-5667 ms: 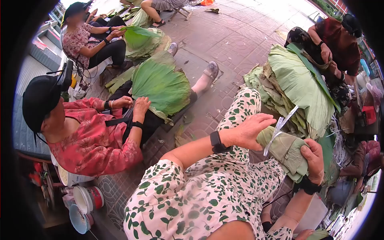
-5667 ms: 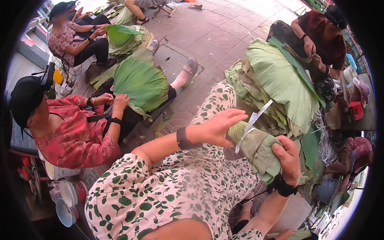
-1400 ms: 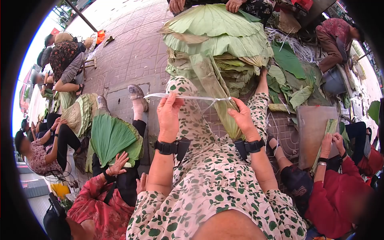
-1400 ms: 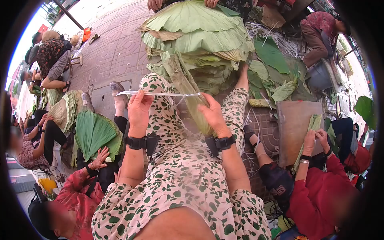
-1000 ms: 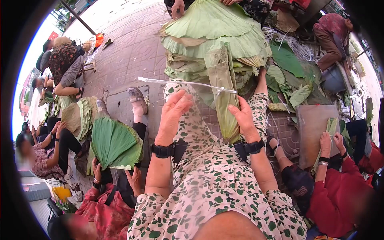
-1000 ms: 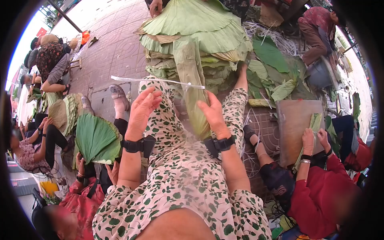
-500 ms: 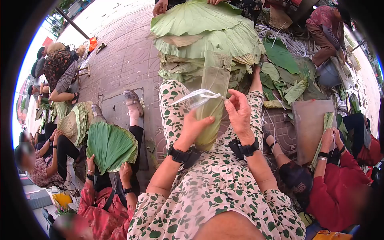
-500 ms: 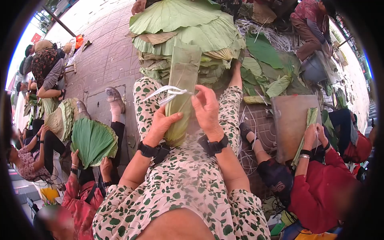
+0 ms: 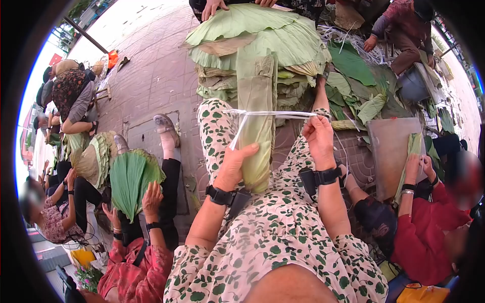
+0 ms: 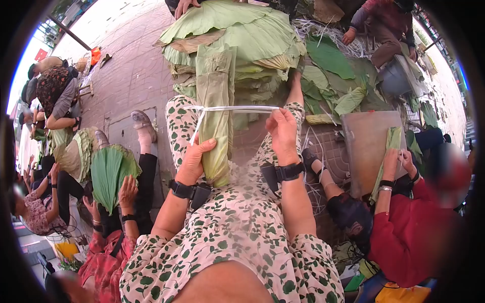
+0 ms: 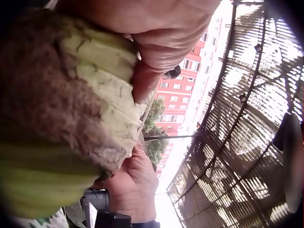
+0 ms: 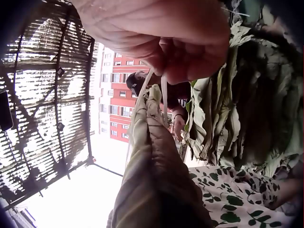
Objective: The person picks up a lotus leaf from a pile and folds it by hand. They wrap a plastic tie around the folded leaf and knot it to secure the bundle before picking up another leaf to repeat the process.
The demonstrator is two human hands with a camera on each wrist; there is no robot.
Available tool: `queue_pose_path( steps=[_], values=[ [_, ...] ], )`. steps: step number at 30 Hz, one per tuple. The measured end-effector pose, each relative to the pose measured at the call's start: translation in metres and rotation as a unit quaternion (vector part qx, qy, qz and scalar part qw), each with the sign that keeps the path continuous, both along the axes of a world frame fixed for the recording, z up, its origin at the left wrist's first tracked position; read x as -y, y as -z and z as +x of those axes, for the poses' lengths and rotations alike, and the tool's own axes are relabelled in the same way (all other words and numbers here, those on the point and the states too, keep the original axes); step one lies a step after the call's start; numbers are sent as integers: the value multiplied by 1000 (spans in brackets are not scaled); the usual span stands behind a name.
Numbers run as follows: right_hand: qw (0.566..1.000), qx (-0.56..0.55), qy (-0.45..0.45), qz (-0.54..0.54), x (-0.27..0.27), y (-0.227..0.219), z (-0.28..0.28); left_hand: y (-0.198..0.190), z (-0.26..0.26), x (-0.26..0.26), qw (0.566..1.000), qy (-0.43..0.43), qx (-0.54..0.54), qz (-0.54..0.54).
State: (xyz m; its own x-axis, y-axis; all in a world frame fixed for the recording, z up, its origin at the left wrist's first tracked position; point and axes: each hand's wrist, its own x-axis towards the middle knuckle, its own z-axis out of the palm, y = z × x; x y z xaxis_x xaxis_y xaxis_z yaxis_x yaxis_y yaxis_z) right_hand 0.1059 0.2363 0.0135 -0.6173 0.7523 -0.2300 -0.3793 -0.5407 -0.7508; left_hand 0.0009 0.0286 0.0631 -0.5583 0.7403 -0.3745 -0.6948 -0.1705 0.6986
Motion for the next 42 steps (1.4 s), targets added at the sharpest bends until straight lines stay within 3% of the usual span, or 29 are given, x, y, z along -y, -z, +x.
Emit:
queue_pose_path(
  steps=[5,7,8,17,19,21,23,24,25,27,29,31,32,34,35,38,39,40,41,42],
  values=[
    [997,-23,70,1,-38,2,24,16,6,-9,997,68,-48,-5],
    [992,-55,115,25,-56,0,38,15,11,-15,976,118,-173,-66],
    [986,-82,146,7,-68,-1,45,11,11,-20,974,146,-152,-81],
    [942,-3,314,117,-124,6,103,19,26,-53,898,285,-327,-68],
    [961,-132,241,6,-140,8,122,15,23,-55,874,308,-370,-62],
    [932,-189,302,-72,-153,-2,143,12,14,-47,803,380,-444,-116],
    [920,-183,342,-60,-164,-5,167,7,7,-34,794,384,-448,-147],
    [919,-183,343,-61,-165,-3,173,15,3,-26,829,355,-406,-151],
    [932,-124,339,-32,-162,-4,179,20,-1,-20,861,325,-360,-154],
    [940,-62,336,-4,-148,0,188,29,-8,-14,864,304,-373,-148],
    [947,147,281,49,-123,12,184,30,-13,-15,920,221,-289,-146],
    [909,324,251,81,-98,30,181,30,-19,-18,931,198,-282,-118],
    [879,393,238,126,-89,45,186,27,-21,-19,957,162,-222,-93],
    [817,497,203,213,-76,99,206,23,-25,-19,985,113,-124,-42],
    [787,533,181,255,-73,126,223,27,-29,-17,985,113,-124,-42],
    [793,562,146,184,-44,158,259,36,-33,-12,997,53,-16,56],
    [740,624,88,233,-42,187,283,49,-38,-8,996,54,-4,65],
    [678,679,29,279,-35,186,289,52,-37,-7,997,40,16,71],
    [677,681,30,278,-28,184,295,55,-37,-6,996,24,35,76],
    [707,673,18,215,-22,182,303,59,-37,-7,996,25,37,75]
  ],
)
